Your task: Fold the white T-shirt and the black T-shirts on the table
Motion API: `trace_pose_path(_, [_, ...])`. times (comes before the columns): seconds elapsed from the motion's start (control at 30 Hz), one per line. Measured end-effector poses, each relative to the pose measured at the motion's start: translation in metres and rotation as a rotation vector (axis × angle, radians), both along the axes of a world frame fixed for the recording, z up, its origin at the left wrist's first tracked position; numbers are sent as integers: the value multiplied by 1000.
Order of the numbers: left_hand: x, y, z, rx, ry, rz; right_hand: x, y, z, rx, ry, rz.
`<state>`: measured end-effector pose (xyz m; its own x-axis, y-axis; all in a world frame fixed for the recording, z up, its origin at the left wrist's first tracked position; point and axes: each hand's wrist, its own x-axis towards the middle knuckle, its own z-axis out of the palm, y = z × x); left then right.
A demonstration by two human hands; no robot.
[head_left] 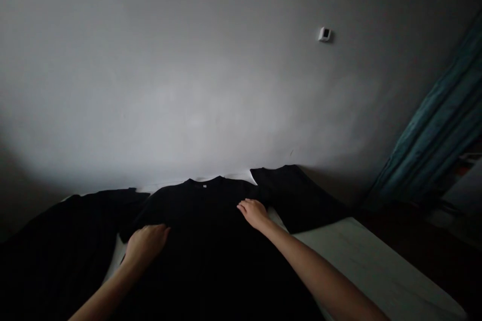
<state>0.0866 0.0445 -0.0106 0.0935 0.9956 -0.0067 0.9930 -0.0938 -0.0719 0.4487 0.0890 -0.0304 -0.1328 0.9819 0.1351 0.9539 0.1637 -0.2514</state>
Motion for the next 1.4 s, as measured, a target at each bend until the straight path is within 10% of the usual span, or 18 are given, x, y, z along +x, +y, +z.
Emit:
trace_pose_path(0.2, [16,126,32,127,-113,3,-13,101,22,115,31,-165])
trace_pose_path(0.47, [17,232,-10,110,-157,50,-44,166,-16,76,54,-209])
trace_pose_path(0.8, [53,206,-31,383,-74,32,-80,149,-22,170,25,-376])
trace_pose_path(0.93, [74,177,-48,430,-88,-27,-98,107,-43,110,45,11])
trace_pose_path(1.0, [60,163,-58,327,-100,-164,-80,93,-49,44,53,174])
trace_pose_path(1.1, [12,151,-58,124,-27,-266,-37,91,-40,-67,15,-2])
trace_pose_path(1.2, [-11,149,-42,159,97,46,-25,102,-24,-83,-46,-207])
trace_pose_path(1.4, [53,147,-47,264,-26,-62,-80,116,-31,-32,37,-45])
